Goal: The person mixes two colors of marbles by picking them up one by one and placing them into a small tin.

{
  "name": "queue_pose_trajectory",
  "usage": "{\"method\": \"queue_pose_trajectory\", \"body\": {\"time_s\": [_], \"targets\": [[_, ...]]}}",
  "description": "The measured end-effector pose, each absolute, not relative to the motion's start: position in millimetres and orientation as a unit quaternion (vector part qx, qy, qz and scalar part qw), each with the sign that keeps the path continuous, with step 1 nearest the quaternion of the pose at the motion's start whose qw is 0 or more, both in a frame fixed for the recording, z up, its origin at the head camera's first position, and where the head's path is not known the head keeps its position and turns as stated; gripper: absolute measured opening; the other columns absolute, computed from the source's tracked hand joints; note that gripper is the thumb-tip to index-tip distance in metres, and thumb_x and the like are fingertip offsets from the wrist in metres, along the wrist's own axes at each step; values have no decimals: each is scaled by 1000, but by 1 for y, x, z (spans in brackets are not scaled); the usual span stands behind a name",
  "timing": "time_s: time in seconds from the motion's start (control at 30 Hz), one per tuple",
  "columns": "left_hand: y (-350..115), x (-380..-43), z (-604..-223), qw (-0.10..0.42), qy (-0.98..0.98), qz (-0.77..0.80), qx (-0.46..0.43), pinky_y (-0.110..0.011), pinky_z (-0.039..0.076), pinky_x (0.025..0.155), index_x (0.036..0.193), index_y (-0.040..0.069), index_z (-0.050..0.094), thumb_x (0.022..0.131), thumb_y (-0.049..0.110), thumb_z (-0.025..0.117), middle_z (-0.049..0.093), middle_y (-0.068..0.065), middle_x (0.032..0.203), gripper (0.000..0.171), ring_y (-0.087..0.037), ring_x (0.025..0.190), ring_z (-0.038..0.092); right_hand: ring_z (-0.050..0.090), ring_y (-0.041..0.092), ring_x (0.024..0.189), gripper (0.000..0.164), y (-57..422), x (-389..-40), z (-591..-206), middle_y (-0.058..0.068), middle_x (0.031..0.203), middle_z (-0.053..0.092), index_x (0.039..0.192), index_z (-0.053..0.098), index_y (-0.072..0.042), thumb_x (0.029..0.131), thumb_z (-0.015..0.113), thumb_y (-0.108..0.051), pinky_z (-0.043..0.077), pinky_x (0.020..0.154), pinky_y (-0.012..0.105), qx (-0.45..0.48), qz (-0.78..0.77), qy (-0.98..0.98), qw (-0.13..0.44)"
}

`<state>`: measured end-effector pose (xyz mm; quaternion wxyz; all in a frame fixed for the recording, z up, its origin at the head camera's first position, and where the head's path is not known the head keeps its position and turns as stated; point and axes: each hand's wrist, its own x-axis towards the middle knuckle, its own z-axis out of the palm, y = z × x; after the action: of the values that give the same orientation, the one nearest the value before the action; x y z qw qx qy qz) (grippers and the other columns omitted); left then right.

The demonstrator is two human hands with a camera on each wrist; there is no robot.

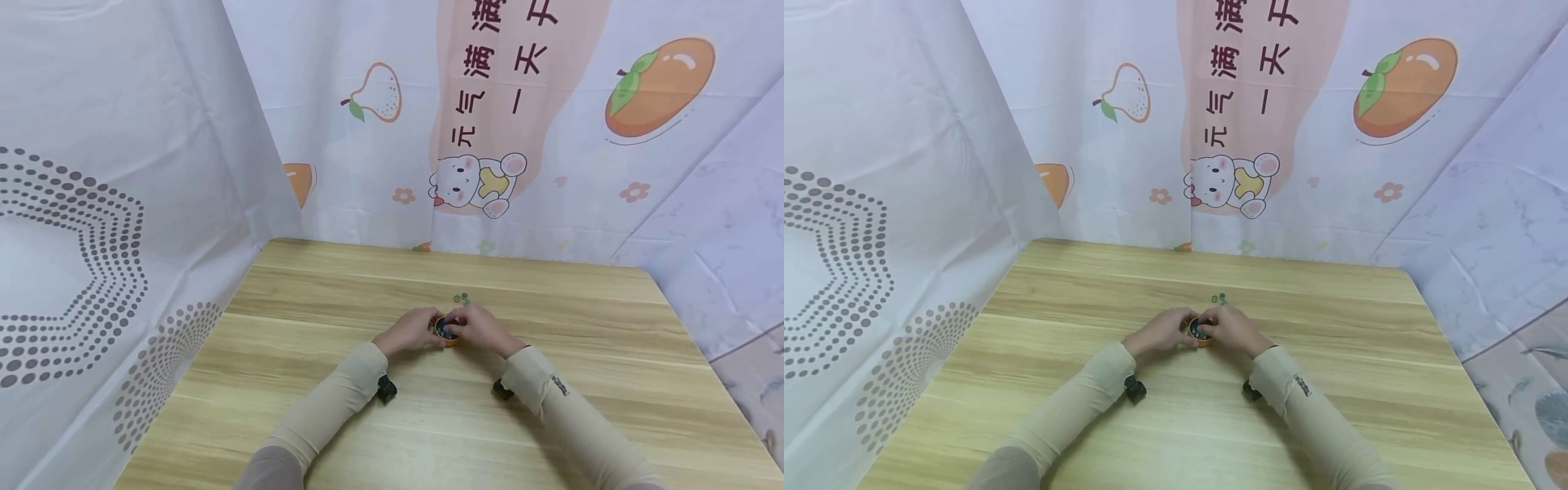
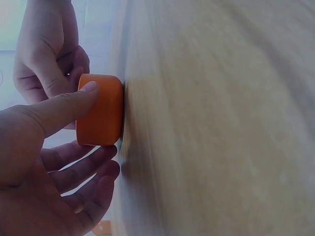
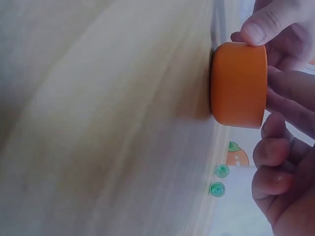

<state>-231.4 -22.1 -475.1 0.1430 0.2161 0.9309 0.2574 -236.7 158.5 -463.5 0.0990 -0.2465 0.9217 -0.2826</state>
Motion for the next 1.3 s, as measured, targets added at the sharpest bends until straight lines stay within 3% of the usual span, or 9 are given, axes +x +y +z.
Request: {"method": "queue_pose_trajectory", "body": {"time_s": [0.53,1.07,1.3], "targets": [[-23,-232,-475,145,923,281,220,-25,46,83,120,15,52,73,36,72,61,2,109,55,-10,95,57,48,11,58,16,166,-238,-460,-2,71,60,96,69,-17,88,57,-25,41,50,24,-207,-321,918,108],[-23,-231,-474,140,925,276,220,-25,45,83,118,14,53,74,34,73,61,3,106,53,-9,94,56,48,9,60,17,171,-243,-454,-3,71,61,93,69,-18,88,58,-28,40,54,24,-227,-305,922,71],[-23,-233,-477,138,927,272,220,-25,45,83,118,15,54,74,35,73,61,4,104,52,-8,93,56,50,9,62,22,177,-246,-453,-1,76,64,98,69,-11,89,56,-26,41,55,23,-219,-298,928,53]]}}
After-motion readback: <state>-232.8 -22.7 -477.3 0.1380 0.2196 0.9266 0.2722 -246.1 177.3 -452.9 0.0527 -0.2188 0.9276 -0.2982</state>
